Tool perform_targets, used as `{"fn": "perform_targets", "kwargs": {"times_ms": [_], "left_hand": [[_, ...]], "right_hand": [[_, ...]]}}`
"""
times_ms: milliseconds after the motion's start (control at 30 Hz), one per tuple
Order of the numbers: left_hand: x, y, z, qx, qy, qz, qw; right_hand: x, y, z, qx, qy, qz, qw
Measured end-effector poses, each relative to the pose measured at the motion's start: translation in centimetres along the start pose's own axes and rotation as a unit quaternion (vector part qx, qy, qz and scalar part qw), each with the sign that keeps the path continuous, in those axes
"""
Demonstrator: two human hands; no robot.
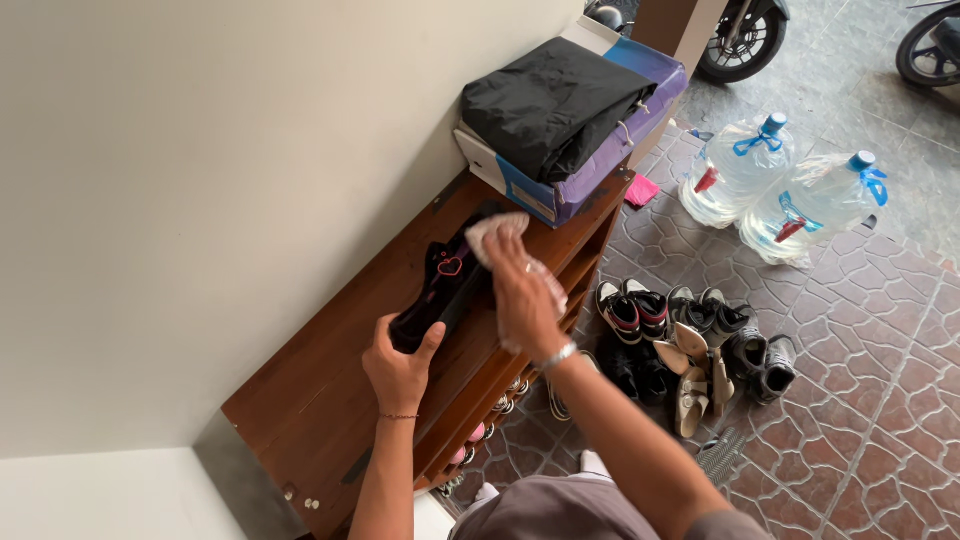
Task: The person wipes a black shoe with a checkered cloth on a wooden shelf. They repeatedly rub the shoe's exterior and interior, occasionally folding the cloth to use a different section. The shoe remains on the shelf throughout the process.
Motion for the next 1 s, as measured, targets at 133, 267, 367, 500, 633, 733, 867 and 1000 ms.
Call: {"fn": "perform_targets", "kwargs": {"times_ms": [133,267,367,500,633,733,867,1000], "left_hand": [[0.2,-0.2,0.0,0.0,0.008,-0.001,1.0],[0.0,-0.1,0.0,0.001,0.002,0.002,1.0],[0.0,-0.1,0.0,0.005,-0.001,-0.002,1.0],[0.1,0.0,0.1,-0.003,-0.01,-0.011,1.0],[0.4,-0.1,-0.1,0.015,-0.003,0.025,1.0],[-0.1,-0.1,0.0,-0.002,-0.027,0.0,1.0],[-0.1,-0.1,0.0,0.01,-0.017,0.014,1.0],[0.0,-0.2,0.0,0.008,-0.016,0.003,1.0]], "right_hand": [[3.2,4.0,-2.3,0.042,0.032,0.013,0.999],[3.6,4.2,-2.7,0.035,0.066,0.009,0.997],[1.7,2.5,-1.9,0.047,0.031,-0.043,0.998],[-2.4,-2.7,-0.7,0.093,-0.054,-0.101,0.989],[-4.1,-4.4,0.6,0.104,-0.105,-0.07,0.987],[-3.6,-3.9,0.1,0.129,-0.129,-0.127,0.975],[-0.1,-0.1,-0.6,0.122,-0.093,-0.138,0.979],[1.8,2.7,-1.4,0.093,-0.078,-0.063,0.991]]}}
Point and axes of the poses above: each hand's wrist, its own y-axis away from the middle knuckle, its own z-axis out of the back of the hand, x = y × z, the point moved 6 cm from there along -y, towards the middle knuckle, and after that the axes turned 14 degrees about x, right-handed, at the moved point
